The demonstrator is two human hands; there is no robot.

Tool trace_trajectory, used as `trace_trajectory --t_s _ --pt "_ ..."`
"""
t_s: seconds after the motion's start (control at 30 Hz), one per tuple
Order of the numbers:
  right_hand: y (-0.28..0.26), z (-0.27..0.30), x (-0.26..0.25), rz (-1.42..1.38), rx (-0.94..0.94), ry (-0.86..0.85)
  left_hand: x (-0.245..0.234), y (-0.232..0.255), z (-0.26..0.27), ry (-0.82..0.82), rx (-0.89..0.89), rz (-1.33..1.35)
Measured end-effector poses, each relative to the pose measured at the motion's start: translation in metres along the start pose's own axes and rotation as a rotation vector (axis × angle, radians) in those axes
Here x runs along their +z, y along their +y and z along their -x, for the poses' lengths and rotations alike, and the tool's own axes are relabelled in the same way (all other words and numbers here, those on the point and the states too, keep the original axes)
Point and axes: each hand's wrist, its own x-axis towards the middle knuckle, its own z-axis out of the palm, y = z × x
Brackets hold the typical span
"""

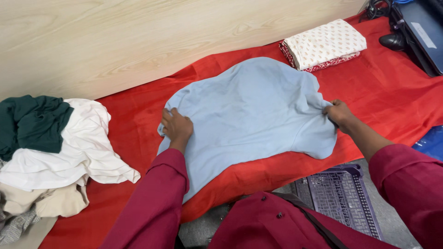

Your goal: The person folds a white patterned long-sleeve shirt on a red-covered table, then folds a light blue sweatshirt. Both items are folded into neat rectangles and stacked.

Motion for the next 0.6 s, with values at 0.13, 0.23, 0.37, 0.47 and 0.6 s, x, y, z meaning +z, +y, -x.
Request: trace_trajectory --t_s 0.13,0.23,0.37,0.47,0.6 --pt "-0.024 0.027 -0.016 0.157 0.124 -0.090 -0.016 -0.043 0.011 0.127 -0.319 0.048" --pt "-0.035 0.037 -0.023 0.220 0.216 -0.231 -0.021 -0.063 0.027 0.007 -0.434 0.018" --pt "-0.051 0.029 -0.025 0.087 0.219 -0.366 -0.029 -0.069 0.034 -0.161 -0.480 0.201" --pt "-0.058 0.013 -0.024 0.006 0.235 -0.430 -0.030 -0.066 0.034 -0.204 -0.360 0.199" --pt "-0.065 -0.012 -0.016 0.019 0.239 -0.429 -0.041 -0.067 0.044 -0.284 -0.338 0.201"
